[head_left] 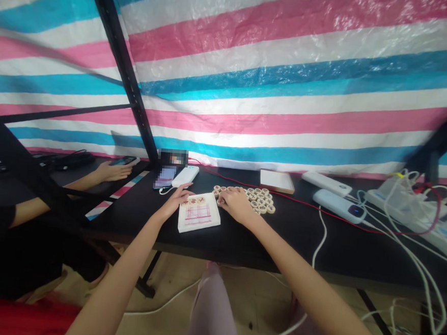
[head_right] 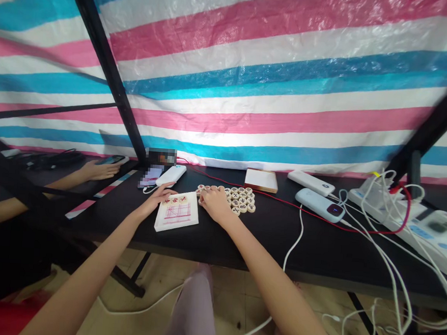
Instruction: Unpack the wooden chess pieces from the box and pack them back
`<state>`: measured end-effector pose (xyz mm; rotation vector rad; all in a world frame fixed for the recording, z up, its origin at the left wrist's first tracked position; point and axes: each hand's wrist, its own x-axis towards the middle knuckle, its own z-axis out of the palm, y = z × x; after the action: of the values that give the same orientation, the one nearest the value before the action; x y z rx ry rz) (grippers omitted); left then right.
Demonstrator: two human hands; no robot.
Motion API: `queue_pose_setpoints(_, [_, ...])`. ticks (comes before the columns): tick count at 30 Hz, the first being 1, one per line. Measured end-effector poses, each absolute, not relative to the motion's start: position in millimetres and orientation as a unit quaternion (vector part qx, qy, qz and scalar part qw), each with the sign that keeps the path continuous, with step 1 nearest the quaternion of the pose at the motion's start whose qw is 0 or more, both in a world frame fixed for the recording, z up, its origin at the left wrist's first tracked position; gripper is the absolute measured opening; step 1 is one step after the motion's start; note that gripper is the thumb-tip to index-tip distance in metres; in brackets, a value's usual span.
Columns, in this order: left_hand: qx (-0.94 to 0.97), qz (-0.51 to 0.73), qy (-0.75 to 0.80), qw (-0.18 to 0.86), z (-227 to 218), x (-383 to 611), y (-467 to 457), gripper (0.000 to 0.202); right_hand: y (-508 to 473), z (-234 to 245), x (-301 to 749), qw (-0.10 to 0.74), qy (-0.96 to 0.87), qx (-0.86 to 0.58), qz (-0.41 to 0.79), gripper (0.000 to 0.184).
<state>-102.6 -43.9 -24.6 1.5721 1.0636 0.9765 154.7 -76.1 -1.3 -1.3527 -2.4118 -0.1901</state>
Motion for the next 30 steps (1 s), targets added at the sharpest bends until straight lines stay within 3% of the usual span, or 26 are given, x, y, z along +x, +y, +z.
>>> queue_pose_setpoints(7, [0.669, 0.382, 0.434, 0.468, -21.8, -101.9, -46.0, 0.068, -72.8, 14.2, 148.2, 0.271, -0.814, -0.513, -0.031, 0.013])
queue_pose_setpoints(11, [0.679, 0.367, 0.427, 0.472, -17.5, -99.9, -49.2, 0.075, -72.6, 13.2, 128.9, 0.182, -0.861, -0.471, -0.057, 0.011])
queue_pose_setpoints(15, [0.696, 0.348, 0.453, 0.435, -10.8, -93.8, -55.1, 0.068, -70.8, 9.5, 114.3, 0.127, -0.876, -0.446, -0.133, 0.015])
queue_pose_setpoints(25, [0.71, 0.33, 0.468, 0.411, -4.8, -89.8, -59.3, 0.06, -69.3, 14.9, 116.3, 0.101, -0.896, -0.398, -0.169, 0.027])
queue_pose_setpoints(30, [0.711, 0.342, 0.473, 0.392, -8.0, -89.3, -58.1, 0.057, -63.8, 17.0, 138.2, 0.154, -0.873, -0.439, -0.147, 0.03])
